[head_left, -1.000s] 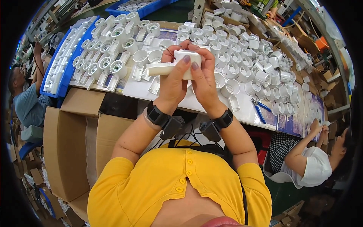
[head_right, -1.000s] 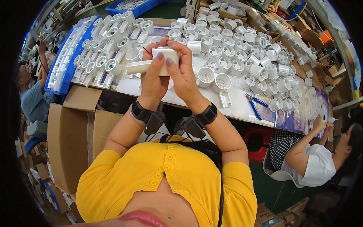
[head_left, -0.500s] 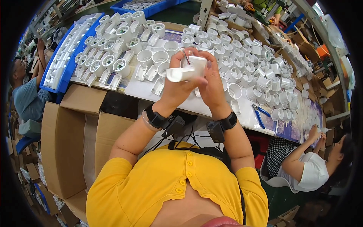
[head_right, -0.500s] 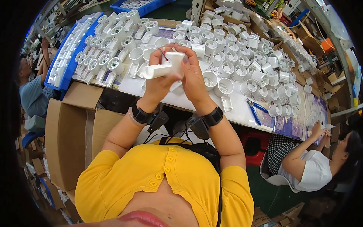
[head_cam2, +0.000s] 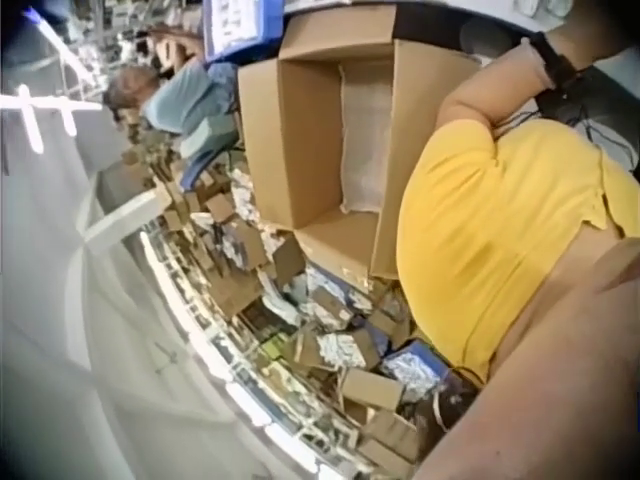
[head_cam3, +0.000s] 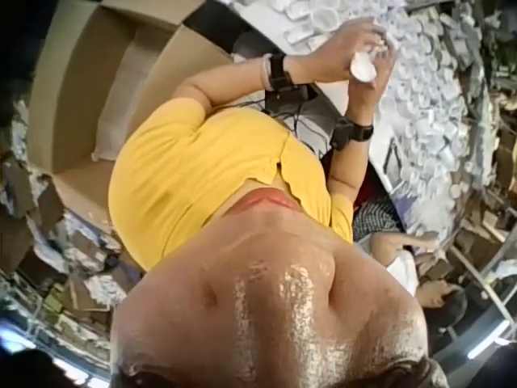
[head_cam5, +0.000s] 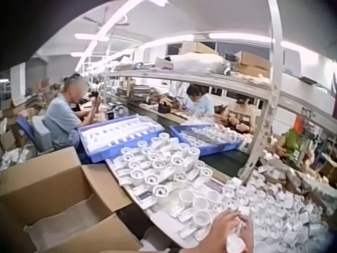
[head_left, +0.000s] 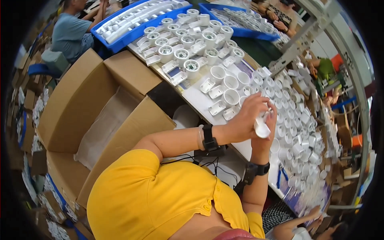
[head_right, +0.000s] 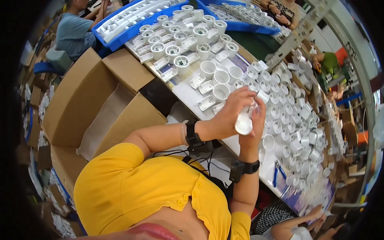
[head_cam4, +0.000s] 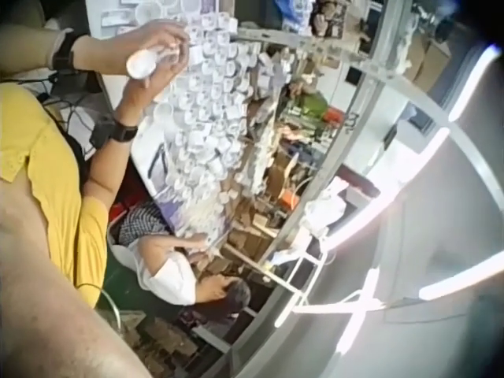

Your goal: The person picks up a white plastic housing and a fan, inserts the fan into the housing, and threads the wires through a side opening. They then connect the wires to a small circuit board, tuck the assembly into the housing, and place the unit into a blue tray.

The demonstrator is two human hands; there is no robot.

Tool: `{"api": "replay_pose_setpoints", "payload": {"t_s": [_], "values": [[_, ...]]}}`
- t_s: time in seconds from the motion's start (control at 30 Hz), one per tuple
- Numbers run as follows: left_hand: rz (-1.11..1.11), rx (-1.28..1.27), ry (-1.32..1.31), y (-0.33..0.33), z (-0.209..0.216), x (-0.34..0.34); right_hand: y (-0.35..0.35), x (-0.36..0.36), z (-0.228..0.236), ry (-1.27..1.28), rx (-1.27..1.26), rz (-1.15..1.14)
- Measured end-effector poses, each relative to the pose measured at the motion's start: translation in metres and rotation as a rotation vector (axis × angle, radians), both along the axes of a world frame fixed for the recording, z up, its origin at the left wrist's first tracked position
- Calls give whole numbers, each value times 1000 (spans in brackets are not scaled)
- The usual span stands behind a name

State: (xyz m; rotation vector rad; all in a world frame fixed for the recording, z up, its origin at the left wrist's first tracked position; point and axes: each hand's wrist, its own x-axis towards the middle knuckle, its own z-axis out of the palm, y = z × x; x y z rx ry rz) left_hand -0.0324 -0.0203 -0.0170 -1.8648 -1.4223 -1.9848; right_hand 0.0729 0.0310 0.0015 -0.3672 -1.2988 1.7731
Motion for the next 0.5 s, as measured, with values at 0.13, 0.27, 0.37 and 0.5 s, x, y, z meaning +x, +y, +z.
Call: {"api": "replay_pose_setpoints", "payload": {"t_s": [0.13, 0.27, 0.37, 0.5], "values": [[-245, -178, 60, -30, 25, -16, 15, 26, 4, 115, -35, 158], [-926, -634, -654, -54, 19, -39, 11, 26, 19, -185, 405, 60], [-1157, -863, -930, -64, 26, -47, -1, 13, 36, -473, 848, 13], [-1003, -945, -789, -76, 29, -62, -17, -14, 41, -539, 1143, -75]]}}
